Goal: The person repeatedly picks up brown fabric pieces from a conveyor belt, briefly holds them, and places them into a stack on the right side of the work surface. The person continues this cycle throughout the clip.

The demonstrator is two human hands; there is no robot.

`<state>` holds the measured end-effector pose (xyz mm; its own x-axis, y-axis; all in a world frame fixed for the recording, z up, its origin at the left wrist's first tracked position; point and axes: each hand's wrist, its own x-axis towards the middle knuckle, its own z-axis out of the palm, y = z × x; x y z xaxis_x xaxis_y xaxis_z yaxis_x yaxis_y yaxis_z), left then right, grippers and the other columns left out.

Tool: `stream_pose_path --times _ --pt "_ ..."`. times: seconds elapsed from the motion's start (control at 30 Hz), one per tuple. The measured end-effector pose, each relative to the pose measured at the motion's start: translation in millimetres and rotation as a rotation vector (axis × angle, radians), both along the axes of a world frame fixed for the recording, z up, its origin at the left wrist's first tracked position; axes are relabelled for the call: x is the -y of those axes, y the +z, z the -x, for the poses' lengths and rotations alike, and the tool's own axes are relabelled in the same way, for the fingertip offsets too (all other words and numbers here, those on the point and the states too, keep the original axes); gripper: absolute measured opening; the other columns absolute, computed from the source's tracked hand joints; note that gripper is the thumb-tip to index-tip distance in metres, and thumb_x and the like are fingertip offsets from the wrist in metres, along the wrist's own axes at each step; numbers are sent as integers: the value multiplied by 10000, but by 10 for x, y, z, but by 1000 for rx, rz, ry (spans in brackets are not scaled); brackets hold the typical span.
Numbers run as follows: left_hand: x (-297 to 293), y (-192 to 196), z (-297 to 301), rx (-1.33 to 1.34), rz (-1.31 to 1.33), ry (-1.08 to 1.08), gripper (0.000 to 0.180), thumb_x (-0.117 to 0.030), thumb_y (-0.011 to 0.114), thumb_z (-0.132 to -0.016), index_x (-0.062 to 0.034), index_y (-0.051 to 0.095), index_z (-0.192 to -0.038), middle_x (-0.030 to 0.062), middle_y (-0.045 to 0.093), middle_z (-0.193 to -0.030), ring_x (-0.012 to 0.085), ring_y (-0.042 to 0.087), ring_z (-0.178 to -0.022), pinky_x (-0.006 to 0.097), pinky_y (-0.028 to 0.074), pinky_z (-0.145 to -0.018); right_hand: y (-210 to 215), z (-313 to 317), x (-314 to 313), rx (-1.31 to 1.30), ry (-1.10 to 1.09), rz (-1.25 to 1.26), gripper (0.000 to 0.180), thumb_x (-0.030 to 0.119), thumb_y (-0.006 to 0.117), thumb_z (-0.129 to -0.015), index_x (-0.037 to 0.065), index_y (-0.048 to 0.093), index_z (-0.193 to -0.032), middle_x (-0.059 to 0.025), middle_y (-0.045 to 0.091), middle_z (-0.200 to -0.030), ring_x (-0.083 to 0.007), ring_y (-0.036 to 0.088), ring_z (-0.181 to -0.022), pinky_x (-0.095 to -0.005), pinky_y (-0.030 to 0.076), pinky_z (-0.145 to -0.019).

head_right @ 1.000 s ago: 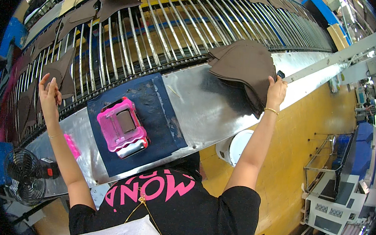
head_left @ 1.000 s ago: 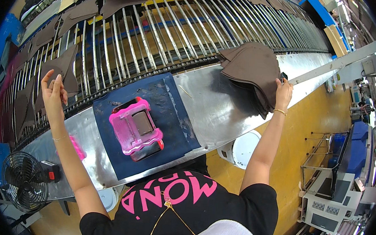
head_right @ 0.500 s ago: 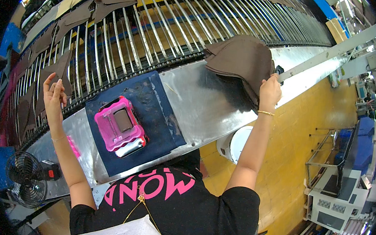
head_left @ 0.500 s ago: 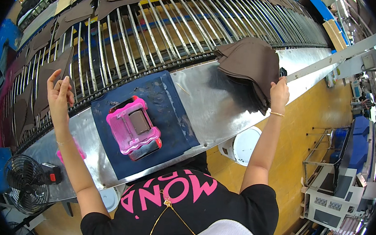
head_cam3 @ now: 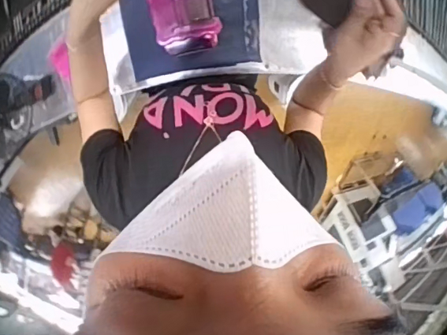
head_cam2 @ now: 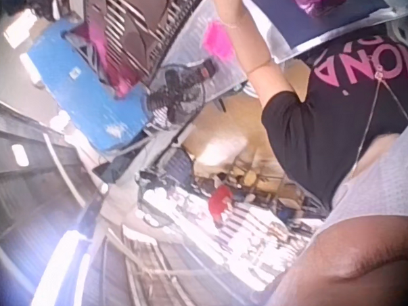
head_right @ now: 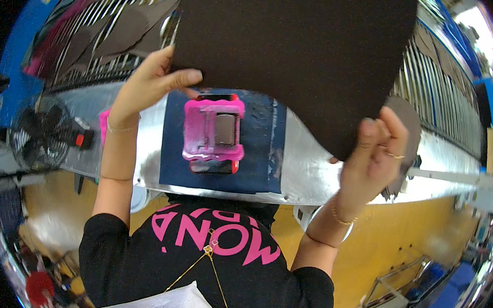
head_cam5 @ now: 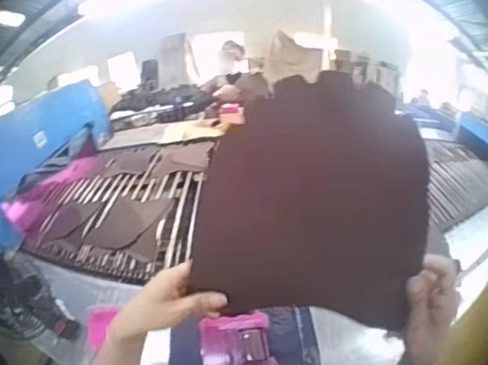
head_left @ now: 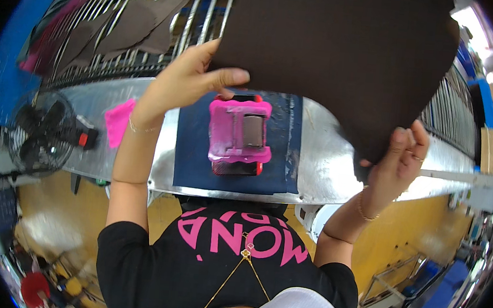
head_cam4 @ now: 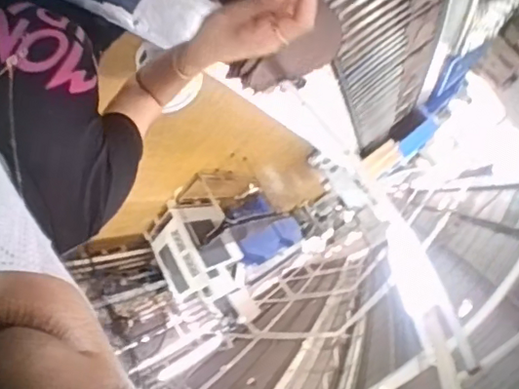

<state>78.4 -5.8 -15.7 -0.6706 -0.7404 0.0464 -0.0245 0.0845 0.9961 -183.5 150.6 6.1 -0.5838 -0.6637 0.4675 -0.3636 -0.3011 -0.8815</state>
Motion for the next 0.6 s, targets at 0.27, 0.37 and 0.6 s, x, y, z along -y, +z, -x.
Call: stream_pose_path --times 0.27,0.37,0.6 --pt "-201 176 -1152 62 223 505 199 -95 614 -862 17 586 -1025 65 630 -788 149 655 -624 207 489 -459 -588 -537 454 -294 563 -193 302 -33 705 -746 -19 567 -1014 -106 686 -840 -120 655 -758 -222 492 -644" --pt "-274 181 -1429 120 331 583 214 -83 635 -846 10 590 -1032 68 642 -792 153 663 -644 205 493 -482 -705 -653 507 -423 619 -189 209 -19 712 -750 -25 602 -927 -81 684 -790 -108 628 -707 -213 479 -653" --pt "-446 -70 -1561 262 276 526 175 -42 610 -852 27 587 -1012 57 658 -785 100 633 -626 201 489 -555 -772 -505 458 -715 619 -117 152 5 706 -703 28 671 -849 -132 659 -775 -287 624 -643 -334 472 -577"
